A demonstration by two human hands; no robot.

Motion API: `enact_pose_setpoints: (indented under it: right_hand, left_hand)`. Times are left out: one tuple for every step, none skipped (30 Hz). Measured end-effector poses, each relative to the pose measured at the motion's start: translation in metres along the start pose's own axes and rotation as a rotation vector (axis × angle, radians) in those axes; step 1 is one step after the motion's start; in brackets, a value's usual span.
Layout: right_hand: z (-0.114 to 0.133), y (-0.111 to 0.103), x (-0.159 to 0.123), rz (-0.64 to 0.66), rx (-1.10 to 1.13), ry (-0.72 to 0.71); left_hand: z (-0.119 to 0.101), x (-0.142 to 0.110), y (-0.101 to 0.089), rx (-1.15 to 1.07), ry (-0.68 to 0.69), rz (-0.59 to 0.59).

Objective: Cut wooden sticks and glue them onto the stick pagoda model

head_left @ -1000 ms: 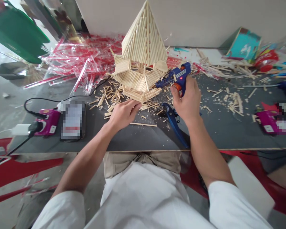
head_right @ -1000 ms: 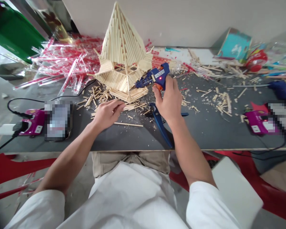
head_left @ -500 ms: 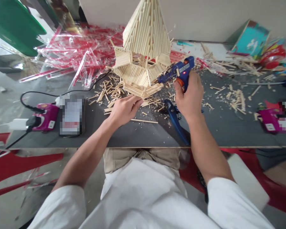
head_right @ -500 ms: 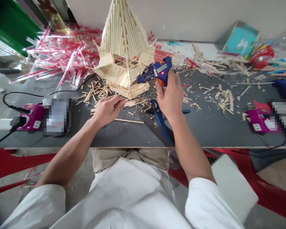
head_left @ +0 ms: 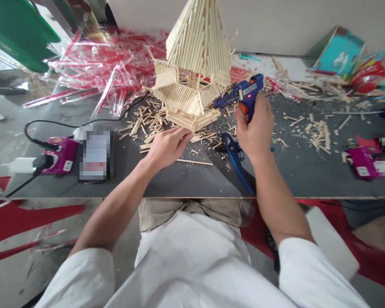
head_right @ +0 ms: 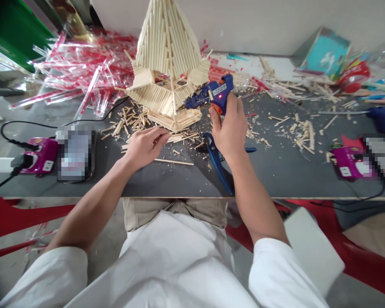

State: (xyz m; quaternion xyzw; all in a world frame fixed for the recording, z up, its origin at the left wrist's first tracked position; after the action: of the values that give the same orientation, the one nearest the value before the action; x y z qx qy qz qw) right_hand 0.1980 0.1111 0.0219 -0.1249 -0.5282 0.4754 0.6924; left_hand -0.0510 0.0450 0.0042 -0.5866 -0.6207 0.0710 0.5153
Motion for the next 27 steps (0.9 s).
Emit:
enact_pose_setpoints:
  right_hand:
    - [0.0,0.0,0.0,0.003,0.001,0.003]
    - [0.0,0.0,0.0,0.003,0.002,0.005]
    - [0.0,0.0,0.0,-0.001,0.001,0.005]
    - [0.0,0.0,0.0,-0.006,0.0,0.003]
    - [0.0,-0.001,0.0,-0.011,-0.004,0.0]
    - [0.0,-0.001,0.0,-0.017,-0.011,-0.001]
    - [0.001,-0.002,0.0,-0.023,-0.021,-0.002]
    - [0.002,-0.003,0.0,-0.029,-0.031,-0.001]
    - [0.002,-0.004,0.0,-0.036,-0.042,0.0]
    - [0.003,-0.006,0.0,-0.043,-0.051,-0.001]
    - [0.004,-0.007,0.0,-0.05,-0.058,-0.003]
    - [0.005,-0.008,0.0,-0.059,-0.064,-0.007]
    - [0.005,-0.009,0.0,-0.07,-0.068,-0.013]
    - [0.006,-0.01,0.0,-0.079,-0.073,-0.018]
    - [0.006,-0.012,0.0,-0.087,-0.078,-0.021]
    - [0.006,-0.013,0.0,-0.094,-0.083,-0.024]
    - [0.006,-0.014,0.0,-0.099,-0.087,-0.026]
    - [0.007,-0.015,-0.001,-0.101,-0.09,-0.028]
    - [0.007,-0.016,-0.001,-0.102,-0.09,-0.03]
    - [0.008,-0.017,-0.001,-0.104,-0.088,-0.033]
    - [0.009,-0.018,-0.002,-0.106,-0.084,-0.035]
    - [0.009,-0.019,-0.002,-0.109,-0.078,-0.034]
    - [0.009,-0.019,-0.003,-0.114,-0.072,-0.03]
    - [0.009,-0.02,-0.003,-0.122,-0.068,-0.024]
    - [0.008,-0.02,-0.003,-0.135,-0.067,-0.018]
    - [0.006,-0.02,-0.003,-0.152,-0.07,-0.013]
    - [0.003,-0.021,-0.003,-0.172,-0.074,-0.009]
  left_hand:
    - [0.0,0.0,0.0,0.001,-0.002,-0.001]
    - [0.0,0.0,0.0,0.003,-0.004,-0.001]
    - [0.0,0.0,0.0,0.003,-0.007,-0.002]
    - [0.0,0.0,0.0,0.002,-0.01,-0.002]
    - [0.0,0.0,0.0,-0.001,-0.012,-0.002]
    - [0.0,0.0,0.0,-0.003,-0.011,-0.005]
    - [0.0,0.0,-0.001,-0.006,-0.009,-0.008]
    - [0.0,0.0,-0.001,-0.008,-0.008,-0.011]
    - [0.001,0.0,-0.001,-0.008,-0.007,-0.013]
    - [0.001,0.0,-0.001,-0.007,-0.007,-0.012]
    - [0.001,0.0,-0.001,-0.006,-0.008,-0.01]
    - [0.001,0.0,-0.001,-0.005,-0.01,-0.008]
    - [0.001,0.0,-0.002,-0.005,-0.011,-0.007]
    - [0.001,0.0,-0.002,-0.007,-0.011,-0.006]
    - [0.001,0.0,-0.002,-0.009,-0.011,-0.007]
    - [0.001,0.0,-0.002,-0.01,-0.011,-0.008]
    - [0.001,0.0,-0.002,-0.01,-0.011,-0.009]
    - [0.001,0.0,-0.002,-0.011,-0.01,-0.008]
    - [0.001,0.0,-0.002,-0.011,-0.009,-0.009]
    - [0.001,0.0,-0.002,-0.012,-0.007,-0.009]
    - [0.001,0.0,-0.002,-0.013,-0.004,-0.009]
    - [0.001,0.0,-0.002,-0.015,-0.002,-0.007]
    - [0.0,0.0,-0.002,-0.018,-0.002,-0.008]
    - [0.0,0.0,-0.003,-0.023,-0.004,-0.01]
    - [0.0,0.001,-0.003,-0.029,-0.007,-0.014]
    - [0.0,0.001,-0.004,-0.038,-0.01,-0.018]
    - [0.0,0.001,-0.005,-0.05,-0.011,-0.02]
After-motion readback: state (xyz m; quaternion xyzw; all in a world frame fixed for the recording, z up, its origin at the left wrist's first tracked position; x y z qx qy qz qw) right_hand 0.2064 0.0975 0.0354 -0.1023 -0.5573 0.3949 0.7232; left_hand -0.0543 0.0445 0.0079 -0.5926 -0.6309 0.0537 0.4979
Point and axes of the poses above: each hand's wrist, its own x-axis towards the middle knuckle, its own y-axis out of the palm, z = x × y, the point moved 5 cm from there along x, towards the middle knuckle, and after that the axes turned 9 degrees about -z, right-handed, at the moved point
